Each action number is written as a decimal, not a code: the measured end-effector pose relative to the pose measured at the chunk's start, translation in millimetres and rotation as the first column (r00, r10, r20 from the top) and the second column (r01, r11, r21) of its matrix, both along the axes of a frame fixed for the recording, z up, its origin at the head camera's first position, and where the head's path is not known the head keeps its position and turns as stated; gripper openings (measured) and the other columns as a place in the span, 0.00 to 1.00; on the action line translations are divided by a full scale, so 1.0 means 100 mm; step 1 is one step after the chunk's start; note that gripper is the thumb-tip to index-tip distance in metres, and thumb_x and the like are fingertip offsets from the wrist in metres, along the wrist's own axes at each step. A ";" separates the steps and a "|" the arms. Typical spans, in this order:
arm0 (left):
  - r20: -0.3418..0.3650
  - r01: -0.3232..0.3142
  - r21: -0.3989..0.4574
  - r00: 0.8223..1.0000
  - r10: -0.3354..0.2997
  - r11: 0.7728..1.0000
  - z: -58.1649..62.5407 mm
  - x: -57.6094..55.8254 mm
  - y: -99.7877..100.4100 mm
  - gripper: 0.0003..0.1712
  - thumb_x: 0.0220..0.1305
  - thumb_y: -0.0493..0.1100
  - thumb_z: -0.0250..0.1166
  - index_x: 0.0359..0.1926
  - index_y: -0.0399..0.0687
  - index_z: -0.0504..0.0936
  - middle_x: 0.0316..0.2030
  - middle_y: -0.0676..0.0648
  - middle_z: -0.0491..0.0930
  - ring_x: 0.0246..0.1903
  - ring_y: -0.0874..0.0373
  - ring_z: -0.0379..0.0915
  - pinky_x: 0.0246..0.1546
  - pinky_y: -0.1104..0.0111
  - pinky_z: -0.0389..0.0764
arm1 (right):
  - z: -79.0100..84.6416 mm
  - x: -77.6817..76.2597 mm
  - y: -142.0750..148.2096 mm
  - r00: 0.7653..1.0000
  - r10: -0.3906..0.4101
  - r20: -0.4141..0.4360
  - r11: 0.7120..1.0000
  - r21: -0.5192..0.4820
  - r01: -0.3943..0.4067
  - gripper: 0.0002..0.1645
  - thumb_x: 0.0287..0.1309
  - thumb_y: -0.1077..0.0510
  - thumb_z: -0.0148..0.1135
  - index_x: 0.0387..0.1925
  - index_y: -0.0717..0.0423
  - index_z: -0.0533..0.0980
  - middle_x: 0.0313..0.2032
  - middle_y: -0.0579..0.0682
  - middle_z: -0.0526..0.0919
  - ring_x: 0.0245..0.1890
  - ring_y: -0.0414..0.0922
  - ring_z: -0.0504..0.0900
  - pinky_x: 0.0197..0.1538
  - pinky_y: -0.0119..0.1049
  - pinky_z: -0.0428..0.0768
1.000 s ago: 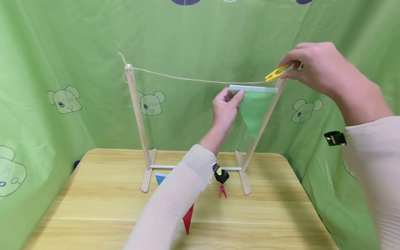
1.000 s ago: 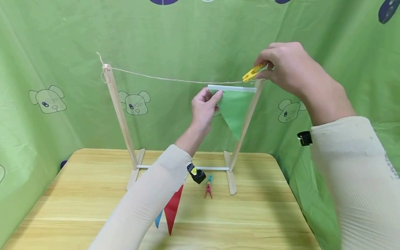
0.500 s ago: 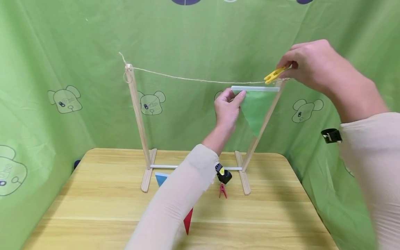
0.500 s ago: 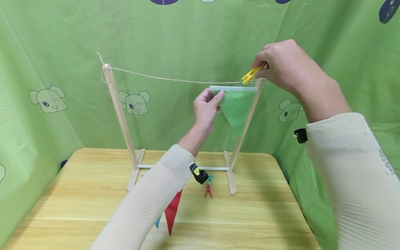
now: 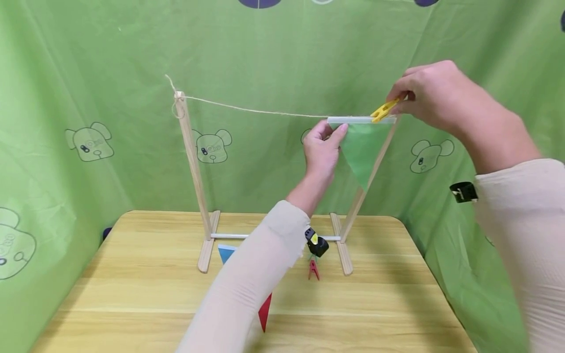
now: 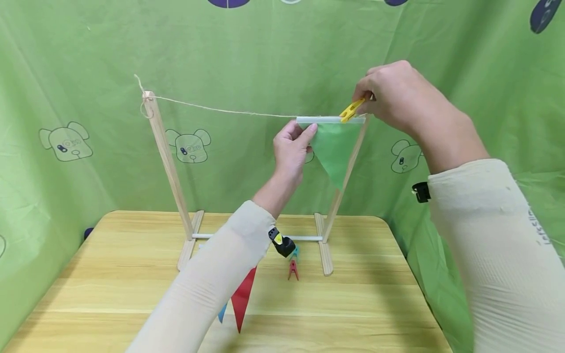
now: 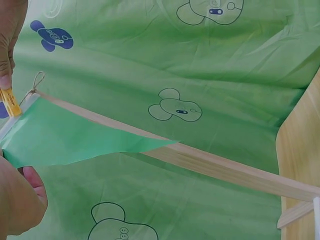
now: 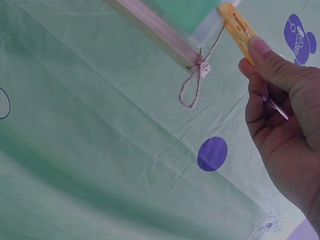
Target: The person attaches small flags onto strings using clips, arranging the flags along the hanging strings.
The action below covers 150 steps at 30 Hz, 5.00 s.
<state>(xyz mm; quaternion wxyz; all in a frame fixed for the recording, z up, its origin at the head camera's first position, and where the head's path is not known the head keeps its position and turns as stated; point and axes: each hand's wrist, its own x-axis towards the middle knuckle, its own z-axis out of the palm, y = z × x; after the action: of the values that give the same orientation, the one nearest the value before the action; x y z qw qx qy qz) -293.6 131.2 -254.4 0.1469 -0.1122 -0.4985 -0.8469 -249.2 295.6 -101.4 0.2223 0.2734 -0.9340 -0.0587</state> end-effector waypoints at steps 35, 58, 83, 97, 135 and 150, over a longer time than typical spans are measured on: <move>0.098 0.030 0.030 0.995 -0.033 0.999 0.01 0.00 0.03 0.02 0.65 0.34 0.71 0.37 0.40 0.86 0.24 0.57 0.73 0.24 0.67 0.66 0.22 0.78 0.72 | -0.09 -0.04 -0.07 0.998 0.060 0.003 0.997 0.042 -0.060 0.09 0.50 0.66 0.79 0.34 0.61 0.87 0.35 0.58 0.88 0.30 0.51 0.86 0.33 0.45 0.86; 0.049 0.027 -0.001 0.998 -0.027 1.000 0.01 -0.04 0.01 0.08 0.65 0.33 0.71 0.43 0.31 0.85 0.23 0.58 0.72 0.24 0.68 0.65 0.20 0.78 0.70 | -0.14 -0.04 -0.12 0.997 0.048 0.053 0.999 0.017 -0.049 0.11 0.51 0.67 0.77 0.39 0.64 0.86 0.37 0.60 0.85 0.35 0.55 0.86 0.40 0.51 0.87; 0.029 0.030 0.001 0.999 -0.030 1.000 0.00 -0.07 -0.08 0.11 0.64 0.31 0.71 0.45 0.27 0.84 0.25 0.57 0.74 0.24 0.67 0.67 0.21 0.76 0.72 | -0.18 -0.06 -0.14 0.997 0.047 0.063 0.999 -0.016 -0.046 0.21 0.56 0.66 0.75 0.52 0.65 0.81 0.47 0.65 0.85 0.43 0.64 0.85 0.46 0.59 0.85; 0.046 0.047 -0.047 0.998 -0.045 0.998 -0.01 -0.10 -0.11 0.13 0.63 0.33 0.72 0.46 0.28 0.84 0.25 0.57 0.74 0.24 0.67 0.68 0.23 0.78 0.74 | -0.22 -0.04 -0.12 0.994 0.008 0.105 0.998 -0.070 -0.001 0.28 0.59 0.65 0.74 0.59 0.67 0.77 0.54 0.69 0.81 0.47 0.64 0.84 0.51 0.60 0.82; 0.016 0.159 -0.064 0.987 -0.158 0.985 -0.21 0.01 -0.64 0.25 0.65 0.36 0.71 0.62 0.41 0.80 0.58 0.41 0.84 0.50 0.59 0.83 0.56 0.68 0.83 | -0.97 0.25 0.04 0.990 -0.003 -0.144 0.829 -0.554 -0.078 0.42 0.58 0.61 0.75 0.72 0.56 0.69 0.74 0.54 0.70 0.74 0.56 0.67 0.77 0.53 0.64; -0.010 0.119 -0.171 0.992 -0.123 0.978 -0.49 0.22 -1.05 0.28 0.67 0.36 0.69 0.66 0.40 0.76 0.62 0.42 0.81 0.61 0.51 0.79 0.62 0.70 0.79 | -1.47 0.37 -0.06 0.981 0.008 -0.192 0.709 -0.691 -0.141 0.47 0.54 0.65 0.77 0.74 0.55 0.66 0.75 0.47 0.67 0.72 0.51 0.70 0.71 0.20 0.65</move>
<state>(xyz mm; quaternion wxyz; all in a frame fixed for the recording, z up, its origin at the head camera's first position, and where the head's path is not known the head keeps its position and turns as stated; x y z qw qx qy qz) -271.3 26.6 -303.1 0.0902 -0.1629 -0.5597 -0.8075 -212.7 289.8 -248.3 0.3925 0.1999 -0.8514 0.2850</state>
